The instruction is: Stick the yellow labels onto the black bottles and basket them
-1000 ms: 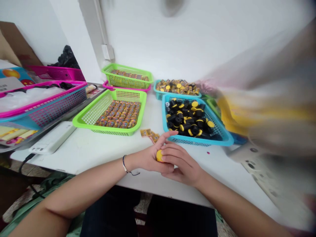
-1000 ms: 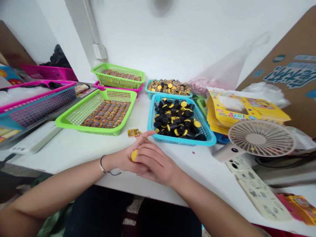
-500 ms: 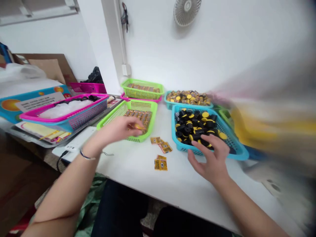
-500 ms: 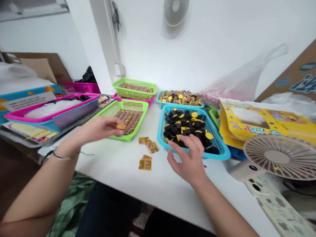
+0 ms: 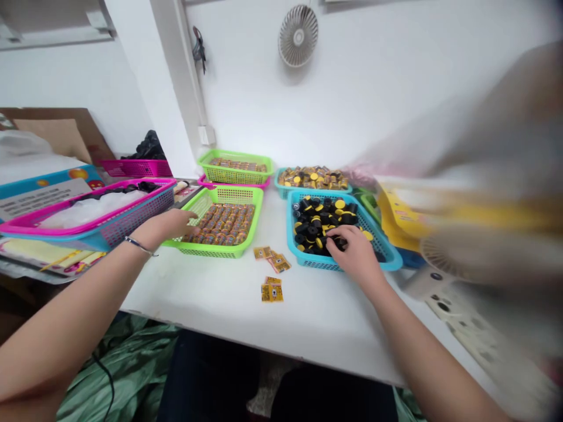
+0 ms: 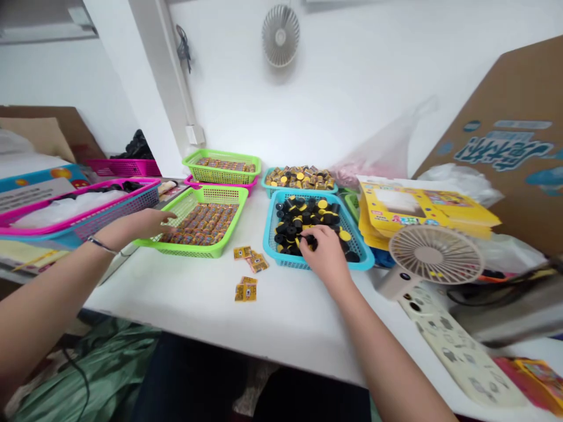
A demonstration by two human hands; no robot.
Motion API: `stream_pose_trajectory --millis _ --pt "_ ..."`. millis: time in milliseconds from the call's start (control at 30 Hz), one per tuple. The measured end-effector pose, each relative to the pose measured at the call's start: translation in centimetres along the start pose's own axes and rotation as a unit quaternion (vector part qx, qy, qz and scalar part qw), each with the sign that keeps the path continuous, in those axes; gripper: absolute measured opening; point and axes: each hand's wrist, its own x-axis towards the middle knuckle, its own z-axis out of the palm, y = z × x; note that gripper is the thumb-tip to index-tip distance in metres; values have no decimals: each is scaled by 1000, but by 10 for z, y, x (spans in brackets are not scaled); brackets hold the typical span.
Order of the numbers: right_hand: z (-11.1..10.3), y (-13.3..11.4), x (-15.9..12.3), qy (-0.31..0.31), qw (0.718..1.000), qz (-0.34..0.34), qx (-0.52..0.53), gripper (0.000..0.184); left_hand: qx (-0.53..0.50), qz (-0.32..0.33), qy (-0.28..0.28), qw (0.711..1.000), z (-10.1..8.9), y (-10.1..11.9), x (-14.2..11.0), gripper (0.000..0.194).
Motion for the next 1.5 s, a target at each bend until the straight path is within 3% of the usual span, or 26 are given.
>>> stream_pose_trajectory --millis 67,133,200,233,367,533,633,733,767,833,933,1033,1133,1333,1433,1500 --pt "1 -1 12 -48 999 6 -17 27 10 24 45 999 -2 32 -18 45" --pt "4 -4 24 -102 994 14 -42 39 -3 84 62 995 11 74 -43 38" --pt "12 -7 36 -152 985 23 -72 50 -67 194 -20 979 37 115 -70 30" --pt "16 -8 41 -177 980 27 -86 51 -68 216 -56 972 52 132 -83 25" --pt "35 -14 56 -235 959 68 -140 42 45 275 -35 960 102 171 -110 28" --pt "33 -20 63 -227 963 78 -126 39 99 278 -46 954 109 175 -115 34" --pt "14 -25 55 -163 982 57 -77 35 108 287 -48 951 106 171 -116 32" --pt "-2 -28 36 -88 996 25 -3 23 26 281 0 959 101 163 -109 26" --pt "-4 -29 28 -61 997 7 47 21 -31 269 25 962 97 161 -103 22" --pt "-3 -29 11 40 961 -35 272 27 -164 237 67 955 86 157 -90 16" --pt "4 -28 -10 112 903 -67 409 30 -336 205 73 916 68 161 -64 11" --pt "9 -24 -20 125 893 -71 427 32 -485 194 5 853 64 171 -41 12" --pt "7 -22 -23 126 884 -70 444 31 -596 180 -74 779 76 180 -27 24" --pt "3 -27 -28 91 884 -68 454 26 -680 168 -121 704 109 185 -27 32" --pt "4 -34 -33 75 887 -66 451 26 -717 151 -185 655 115 185 -32 33" --pt "5 -38 -37 72 889 -67 448 25 -719 143 -209 647 114 185 -34 32"
